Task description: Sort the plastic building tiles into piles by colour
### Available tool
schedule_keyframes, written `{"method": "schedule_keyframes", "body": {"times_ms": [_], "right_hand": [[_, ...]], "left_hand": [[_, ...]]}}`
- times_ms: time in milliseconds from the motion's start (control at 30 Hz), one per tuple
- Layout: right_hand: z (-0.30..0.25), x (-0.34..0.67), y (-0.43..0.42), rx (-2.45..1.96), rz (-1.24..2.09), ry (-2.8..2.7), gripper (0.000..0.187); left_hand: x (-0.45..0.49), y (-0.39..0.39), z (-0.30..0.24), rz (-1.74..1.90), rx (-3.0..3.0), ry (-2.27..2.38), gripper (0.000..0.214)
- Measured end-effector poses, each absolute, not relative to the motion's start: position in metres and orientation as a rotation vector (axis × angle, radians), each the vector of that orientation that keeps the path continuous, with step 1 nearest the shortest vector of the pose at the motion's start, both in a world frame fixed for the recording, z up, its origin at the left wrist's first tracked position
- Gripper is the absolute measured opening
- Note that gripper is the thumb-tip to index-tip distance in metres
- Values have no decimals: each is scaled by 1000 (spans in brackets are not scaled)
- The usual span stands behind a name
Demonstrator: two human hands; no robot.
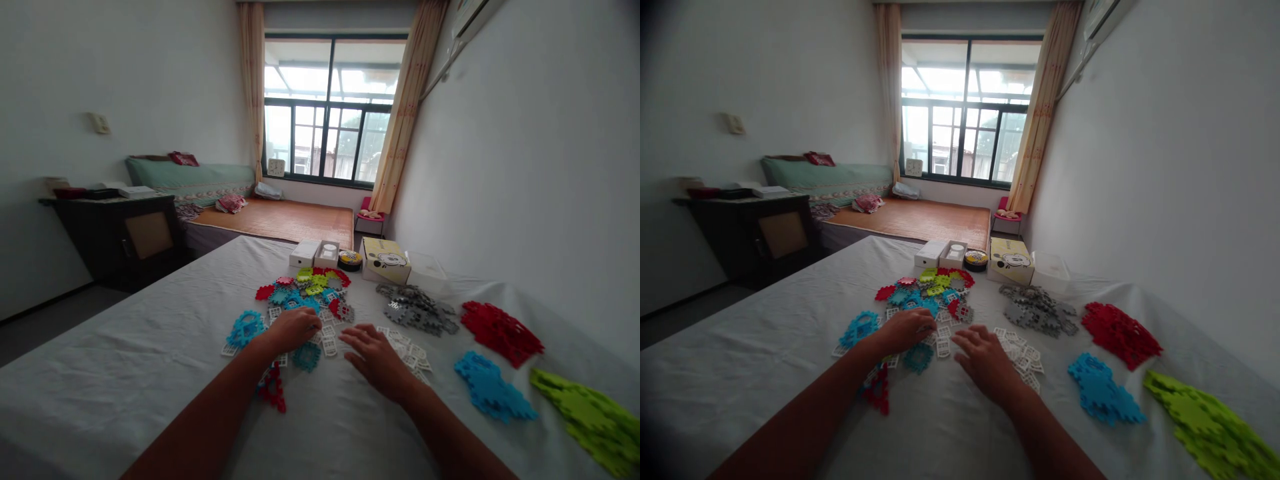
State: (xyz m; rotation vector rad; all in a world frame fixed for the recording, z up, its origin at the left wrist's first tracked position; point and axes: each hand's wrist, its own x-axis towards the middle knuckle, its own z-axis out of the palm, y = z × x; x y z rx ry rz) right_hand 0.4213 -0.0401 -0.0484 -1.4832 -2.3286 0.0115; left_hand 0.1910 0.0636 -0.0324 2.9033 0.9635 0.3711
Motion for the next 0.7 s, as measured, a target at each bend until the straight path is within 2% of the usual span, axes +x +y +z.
{"method": "schedule_keyframes", "body": {"times_ms": [100, 267, 367, 567, 700], "right_hand": [[-46, 399, -45, -1413, 121, -2456, 38], [-38, 400, -47, -1484, 218, -2437, 16], [-38, 403, -48, -1509, 222, -2419, 18], [-43, 400, -48, -1613, -42, -2478, 25], [-42, 405, -47, -1608, 62, -2405, 21]], "left_hand": [[191, 64, -33, 380, 2905, 964, 18], [191, 63, -32, 373, 2904, 961, 18], [191, 62, -31, 374, 2905, 950, 18], [191, 64, -34, 381, 2916, 970, 17], [191, 64, -34, 386, 2901, 979, 18]]}}
